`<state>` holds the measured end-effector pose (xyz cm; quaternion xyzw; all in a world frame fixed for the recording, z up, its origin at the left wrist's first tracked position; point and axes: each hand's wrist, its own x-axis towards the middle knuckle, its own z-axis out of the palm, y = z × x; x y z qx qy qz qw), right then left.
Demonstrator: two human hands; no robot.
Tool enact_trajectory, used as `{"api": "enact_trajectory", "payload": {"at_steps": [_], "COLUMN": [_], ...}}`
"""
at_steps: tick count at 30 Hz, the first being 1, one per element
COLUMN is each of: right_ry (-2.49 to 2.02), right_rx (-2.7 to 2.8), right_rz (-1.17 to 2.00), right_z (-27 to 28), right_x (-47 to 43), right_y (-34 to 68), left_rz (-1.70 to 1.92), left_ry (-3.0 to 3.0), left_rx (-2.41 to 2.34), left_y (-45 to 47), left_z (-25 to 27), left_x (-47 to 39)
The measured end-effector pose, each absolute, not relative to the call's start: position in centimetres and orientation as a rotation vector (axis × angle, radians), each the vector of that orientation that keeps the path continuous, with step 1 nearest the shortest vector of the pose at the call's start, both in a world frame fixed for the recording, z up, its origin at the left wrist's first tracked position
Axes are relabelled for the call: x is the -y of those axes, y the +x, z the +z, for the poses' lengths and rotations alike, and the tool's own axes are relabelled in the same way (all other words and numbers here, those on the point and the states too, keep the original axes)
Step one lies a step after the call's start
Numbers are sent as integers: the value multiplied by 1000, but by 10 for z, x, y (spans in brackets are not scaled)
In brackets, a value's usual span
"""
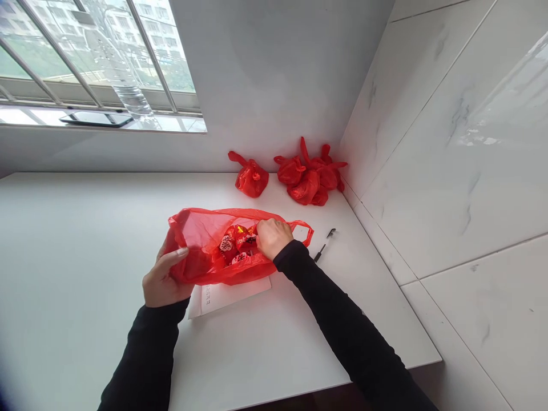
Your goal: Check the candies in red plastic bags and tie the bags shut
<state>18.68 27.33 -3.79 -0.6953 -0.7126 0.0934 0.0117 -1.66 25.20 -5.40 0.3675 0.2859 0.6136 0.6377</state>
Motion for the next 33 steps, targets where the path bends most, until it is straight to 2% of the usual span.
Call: {"api": "enact_trajectory", "payload": {"at_steps": [9, 23, 33], "right_ry": [-1998, -2012, -2003], "right_rx": [2228, 2318, 2070], "right_rz": [369, 420, 421], "right_z": [-29, -36, -14], "right_x": [-275, -275, -274], "right_y": [189, 197, 210], "left_rz": [1410, 1424, 1427], "left_ry": [847, 835, 830], "left_rx": [-651, -649, -681], "left_y": [-19, -17, -18], "left_z": [-59, -60, -61], "left_x": [-257, -258, -259]}}
